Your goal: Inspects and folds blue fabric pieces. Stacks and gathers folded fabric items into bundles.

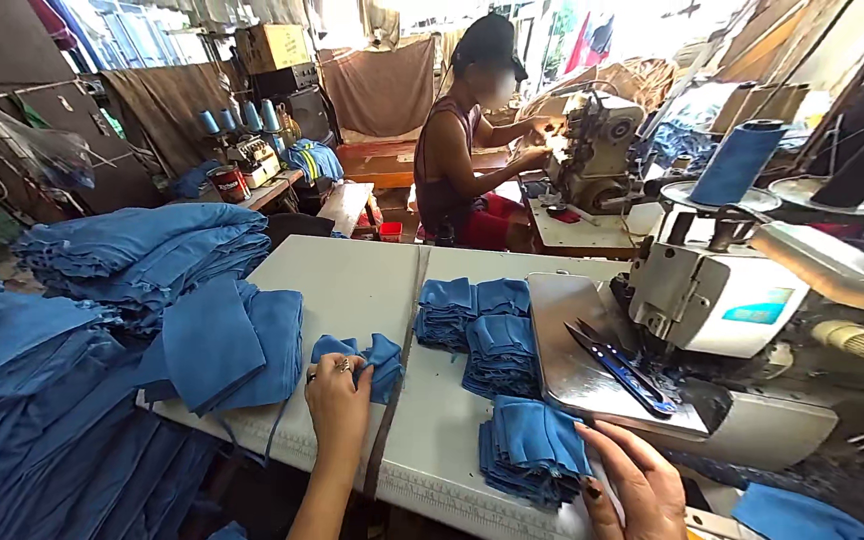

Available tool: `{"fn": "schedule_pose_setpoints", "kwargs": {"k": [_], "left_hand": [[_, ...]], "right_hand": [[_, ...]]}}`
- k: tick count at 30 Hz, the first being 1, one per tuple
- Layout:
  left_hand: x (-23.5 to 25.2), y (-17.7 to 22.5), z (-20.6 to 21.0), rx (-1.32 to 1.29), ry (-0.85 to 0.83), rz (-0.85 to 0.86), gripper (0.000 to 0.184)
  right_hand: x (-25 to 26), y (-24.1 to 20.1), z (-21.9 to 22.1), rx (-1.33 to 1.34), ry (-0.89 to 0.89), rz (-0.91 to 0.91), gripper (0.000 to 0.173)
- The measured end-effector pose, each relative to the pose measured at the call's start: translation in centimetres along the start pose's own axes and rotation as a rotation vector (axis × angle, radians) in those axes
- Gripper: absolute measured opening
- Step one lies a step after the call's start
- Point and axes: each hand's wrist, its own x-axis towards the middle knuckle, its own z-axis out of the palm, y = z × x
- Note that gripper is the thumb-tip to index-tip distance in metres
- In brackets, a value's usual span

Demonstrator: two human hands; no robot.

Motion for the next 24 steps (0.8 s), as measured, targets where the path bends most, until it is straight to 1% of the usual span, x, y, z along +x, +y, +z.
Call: {"fn": "schedule_pose_setpoints", "kwargs": {"k": [3, 5, 7, 9, 11, 13, 14, 15, 16, 17, 19, 21, 22, 24], "left_hand": [[1.4, 1.3, -1.1, -0.105, 0.036, 0.046, 0.017], [2.2, 2.8, -2.8, -0.274, 0.027, 0.045, 0.019], [2.4, 4.8, -5.0, -0.466, -0.021, 0.020, 0.020], [1.9, 6.6, -7.3, -0.630, -0.119, 0.048, 0.016], [0.2, 8.0, -9.1, -0.716, -0.264, 0.149, 0.015], [-2.1, 8.9, -10.3, -0.801, -0.417, 0.286, 0.013], [-3.5, 9.3, -10.5, -0.854, -0.476, 0.330, 0.014], [-4.9, 9.6, -10.6, -0.902, -0.519, 0.345, 0.014], [-6.2, 9.8, -10.5, -0.957, -0.545, 0.322, 0.017], [-7.5, 9.9, -10.5, -1.022, -0.556, 0.249, 0.023], [-9.7, 9.8, -10.3, -1.232, -0.577, 0.005, 0.042], [-11.6, 9.6, -10.4, -1.444, -0.642, -0.257, 0.063], [-12.4, 9.7, -10.5, -1.509, -0.665, -0.354, 0.069], [-13.8, 9.9, -10.5, -1.544, -0.658, -0.499, 0.071]], "right_hand": [[0.8, -1.2, -1.4, 0.008, 0.057, -0.016, 0.043], [1.4, -2.4, -2.5, 0.064, 0.072, -0.030, 0.035], [2.1, -3.8, -3.4, 0.143, 0.073, -0.058, 0.027], [2.5, -5.7, -3.9, 0.241, 0.014, -0.065, 0.023], [2.5, -7.8, -4.0, 0.343, -0.082, -0.033, 0.024], [2.3, -9.5, -3.6, 0.460, -0.210, 0.006, 0.034], [2.0, -10.1, -3.3, 0.534, -0.269, 0.038, 0.039], [1.6, -10.4, -2.8, 0.625, -0.316, 0.089, 0.042], [1.2, -10.8, -2.6, 0.727, -0.346, 0.163, 0.038], [0.8, -11.0, -2.4, 0.821, -0.362, 0.244, 0.032], [0.3, -11.2, -2.5, 0.953, -0.362, 0.372, 0.021], [0.1, -11.2, -2.5, 1.027, -0.340, 0.462, 0.016], [0.0, -11.2, -2.5, 1.059, -0.325, 0.503, 0.016], [-0.2, -11.0, -2.2, 1.095, -0.313, 0.571, 0.016]]}}
